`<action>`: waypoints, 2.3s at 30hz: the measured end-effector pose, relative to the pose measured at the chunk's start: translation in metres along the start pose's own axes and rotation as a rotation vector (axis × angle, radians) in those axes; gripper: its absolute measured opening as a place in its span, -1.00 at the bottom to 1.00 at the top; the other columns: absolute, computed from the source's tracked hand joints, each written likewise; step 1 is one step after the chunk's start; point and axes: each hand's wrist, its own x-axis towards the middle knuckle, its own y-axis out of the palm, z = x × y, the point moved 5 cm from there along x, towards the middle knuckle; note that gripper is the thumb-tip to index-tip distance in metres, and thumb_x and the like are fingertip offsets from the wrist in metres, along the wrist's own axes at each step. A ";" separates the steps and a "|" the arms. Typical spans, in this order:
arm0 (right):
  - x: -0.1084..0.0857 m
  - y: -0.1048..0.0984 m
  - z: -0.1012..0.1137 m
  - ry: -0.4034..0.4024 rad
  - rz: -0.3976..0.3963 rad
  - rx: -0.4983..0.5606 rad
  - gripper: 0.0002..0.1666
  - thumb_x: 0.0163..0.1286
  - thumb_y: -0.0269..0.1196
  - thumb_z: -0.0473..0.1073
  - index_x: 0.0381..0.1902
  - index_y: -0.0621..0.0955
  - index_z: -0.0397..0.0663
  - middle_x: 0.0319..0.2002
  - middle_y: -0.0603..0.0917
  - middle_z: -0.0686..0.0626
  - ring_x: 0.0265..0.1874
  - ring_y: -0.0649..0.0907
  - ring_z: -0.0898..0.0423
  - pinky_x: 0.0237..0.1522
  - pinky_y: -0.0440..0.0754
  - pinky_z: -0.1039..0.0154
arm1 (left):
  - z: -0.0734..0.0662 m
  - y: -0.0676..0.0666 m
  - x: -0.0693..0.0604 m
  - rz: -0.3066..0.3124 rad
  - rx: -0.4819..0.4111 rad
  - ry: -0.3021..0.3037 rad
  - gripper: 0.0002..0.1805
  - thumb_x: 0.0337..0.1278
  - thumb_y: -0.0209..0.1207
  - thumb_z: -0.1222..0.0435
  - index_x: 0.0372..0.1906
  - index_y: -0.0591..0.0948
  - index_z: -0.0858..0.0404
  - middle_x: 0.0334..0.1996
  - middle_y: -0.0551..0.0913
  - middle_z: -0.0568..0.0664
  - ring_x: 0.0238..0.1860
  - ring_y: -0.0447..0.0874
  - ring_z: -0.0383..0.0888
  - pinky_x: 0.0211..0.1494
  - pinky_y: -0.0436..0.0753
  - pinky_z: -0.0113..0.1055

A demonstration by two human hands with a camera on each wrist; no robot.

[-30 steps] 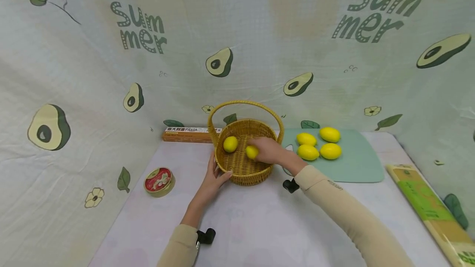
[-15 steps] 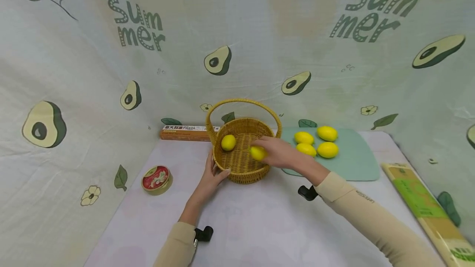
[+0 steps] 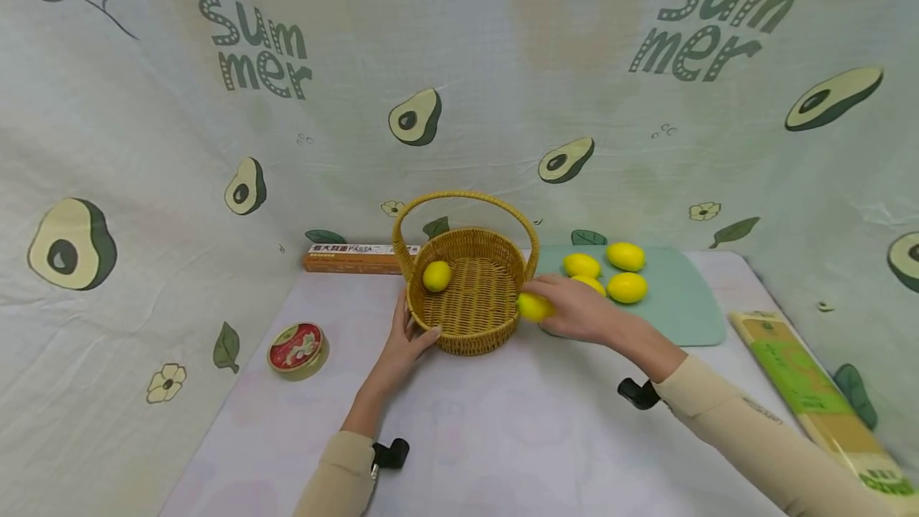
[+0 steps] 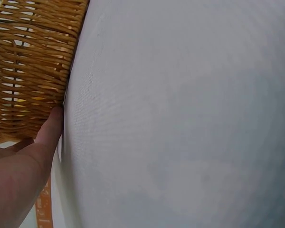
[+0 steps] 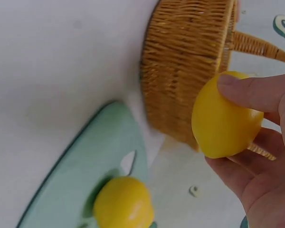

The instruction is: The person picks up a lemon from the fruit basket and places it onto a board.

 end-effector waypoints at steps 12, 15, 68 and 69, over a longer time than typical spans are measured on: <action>-0.037 0.026 -0.044 0.075 0.000 -0.028 -0.33 0.22 0.35 -0.34 0.31 0.47 -0.20 0.19 0.62 -0.17 0.12 0.63 -0.10 0.15 0.63 -0.07 | -0.003 -0.002 -0.003 -0.002 -0.016 -0.037 0.12 0.28 0.28 0.09 0.50 -0.37 -0.48 0.62 -0.30 -0.16 0.62 -0.15 0.11 0.53 0.27 0.07; -0.042 0.033 -0.053 0.085 -0.006 -0.051 -0.35 0.20 0.34 -0.37 0.28 0.49 -0.25 0.15 0.63 -0.19 0.09 0.63 -0.10 0.13 0.64 -0.07 | -0.007 -0.002 -0.004 0.019 -0.034 -0.053 0.15 0.27 0.28 0.10 0.52 -0.40 -0.42 0.62 -0.33 -0.14 0.63 -0.18 0.12 0.54 0.24 0.07; 0.030 0.033 0.017 -0.004 -0.076 0.078 -0.34 0.36 0.32 -0.09 0.39 0.46 0.00 0.36 0.49 -0.16 0.29 0.55 -0.15 0.21 0.60 -0.12 | -0.028 0.002 -0.013 0.032 -0.026 -0.048 0.21 0.19 0.34 0.02 0.56 -0.39 -0.30 0.63 -0.29 -0.04 0.61 -0.13 0.20 0.56 0.19 0.11; 0.034 0.035 0.017 -0.002 -0.065 0.082 -0.34 0.36 0.31 -0.08 0.40 0.46 0.00 0.36 0.49 -0.16 0.30 0.53 -0.15 0.22 0.58 -0.12 | -0.028 0.002 -0.013 0.030 -0.027 -0.047 0.21 0.19 0.34 0.02 0.56 -0.39 -0.29 0.63 -0.29 -0.04 0.61 -0.13 0.20 0.56 0.18 0.11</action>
